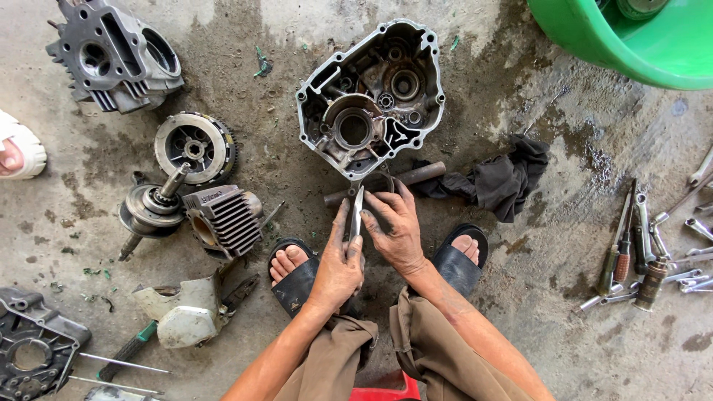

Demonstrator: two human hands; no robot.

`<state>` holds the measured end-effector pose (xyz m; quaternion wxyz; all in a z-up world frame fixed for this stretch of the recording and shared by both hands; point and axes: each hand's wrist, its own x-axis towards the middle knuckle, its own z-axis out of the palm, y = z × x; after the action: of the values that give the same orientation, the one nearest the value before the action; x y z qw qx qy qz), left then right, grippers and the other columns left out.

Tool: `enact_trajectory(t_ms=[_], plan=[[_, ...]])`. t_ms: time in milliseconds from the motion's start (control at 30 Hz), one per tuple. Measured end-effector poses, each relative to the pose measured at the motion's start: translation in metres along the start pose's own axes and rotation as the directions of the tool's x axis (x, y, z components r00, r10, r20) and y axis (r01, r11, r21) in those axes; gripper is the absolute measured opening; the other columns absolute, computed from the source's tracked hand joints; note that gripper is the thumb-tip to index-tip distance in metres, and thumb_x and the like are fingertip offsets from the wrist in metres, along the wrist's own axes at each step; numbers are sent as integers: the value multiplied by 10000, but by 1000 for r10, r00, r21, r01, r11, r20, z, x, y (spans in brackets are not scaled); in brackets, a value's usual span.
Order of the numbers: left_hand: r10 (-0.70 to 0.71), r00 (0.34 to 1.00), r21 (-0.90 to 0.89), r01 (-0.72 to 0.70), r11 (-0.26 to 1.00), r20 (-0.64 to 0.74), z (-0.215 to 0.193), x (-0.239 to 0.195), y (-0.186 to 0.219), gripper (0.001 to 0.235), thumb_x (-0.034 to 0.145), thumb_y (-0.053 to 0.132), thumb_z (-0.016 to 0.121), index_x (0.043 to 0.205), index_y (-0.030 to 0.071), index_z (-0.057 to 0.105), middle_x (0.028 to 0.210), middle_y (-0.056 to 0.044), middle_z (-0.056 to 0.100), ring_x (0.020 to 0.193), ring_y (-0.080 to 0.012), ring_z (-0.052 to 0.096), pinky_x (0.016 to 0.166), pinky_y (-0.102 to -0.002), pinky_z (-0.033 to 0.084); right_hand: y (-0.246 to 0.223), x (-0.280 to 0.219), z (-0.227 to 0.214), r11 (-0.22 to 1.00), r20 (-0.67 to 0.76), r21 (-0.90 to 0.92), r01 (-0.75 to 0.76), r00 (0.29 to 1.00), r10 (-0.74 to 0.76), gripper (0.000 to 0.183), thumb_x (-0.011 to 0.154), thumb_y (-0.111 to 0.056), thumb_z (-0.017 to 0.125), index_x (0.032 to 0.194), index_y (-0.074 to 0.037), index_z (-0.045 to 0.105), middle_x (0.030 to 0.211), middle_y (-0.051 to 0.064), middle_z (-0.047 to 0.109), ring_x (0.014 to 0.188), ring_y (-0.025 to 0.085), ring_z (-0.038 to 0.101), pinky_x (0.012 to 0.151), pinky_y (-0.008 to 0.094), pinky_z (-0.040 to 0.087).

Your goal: The person scrapes and cleans the surfaces of a motorcycle engine casing and cylinder head using a metal file and a rag. They remove debris from the mating surfaces and wipe the parts clean.

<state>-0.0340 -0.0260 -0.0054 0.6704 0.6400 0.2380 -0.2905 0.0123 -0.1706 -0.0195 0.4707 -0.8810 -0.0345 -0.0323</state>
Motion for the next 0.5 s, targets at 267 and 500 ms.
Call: enact_trajectory(t_ms=[267, 500], plan=[[-71, 997, -245, 60, 968, -35, 20, -14, 32, 608, 1079, 174, 417, 1647, 235, 211, 556, -87, 485, 288, -163, 455, 188, -256, 379, 10, 4, 2, 997, 72, -81, -8, 997, 14, 340, 977, -294, 709, 1309, -227, 730, 1028, 27, 653, 1296, 389, 516, 1140, 515, 370], [24, 981, -207, -64, 976, -191, 27, 2, -14, 550, 1073, 153, 445, 1605, 184, 307, 535, -56, 467, 300, -140, 451, 191, -251, 376, 19, 0, 4, 979, 160, -204, 26, 987, 7, 352, 1013, -359, 643, 1354, -290, 697, 1016, 17, 618, 1331, 410, 489, 1082, 494, 367]])
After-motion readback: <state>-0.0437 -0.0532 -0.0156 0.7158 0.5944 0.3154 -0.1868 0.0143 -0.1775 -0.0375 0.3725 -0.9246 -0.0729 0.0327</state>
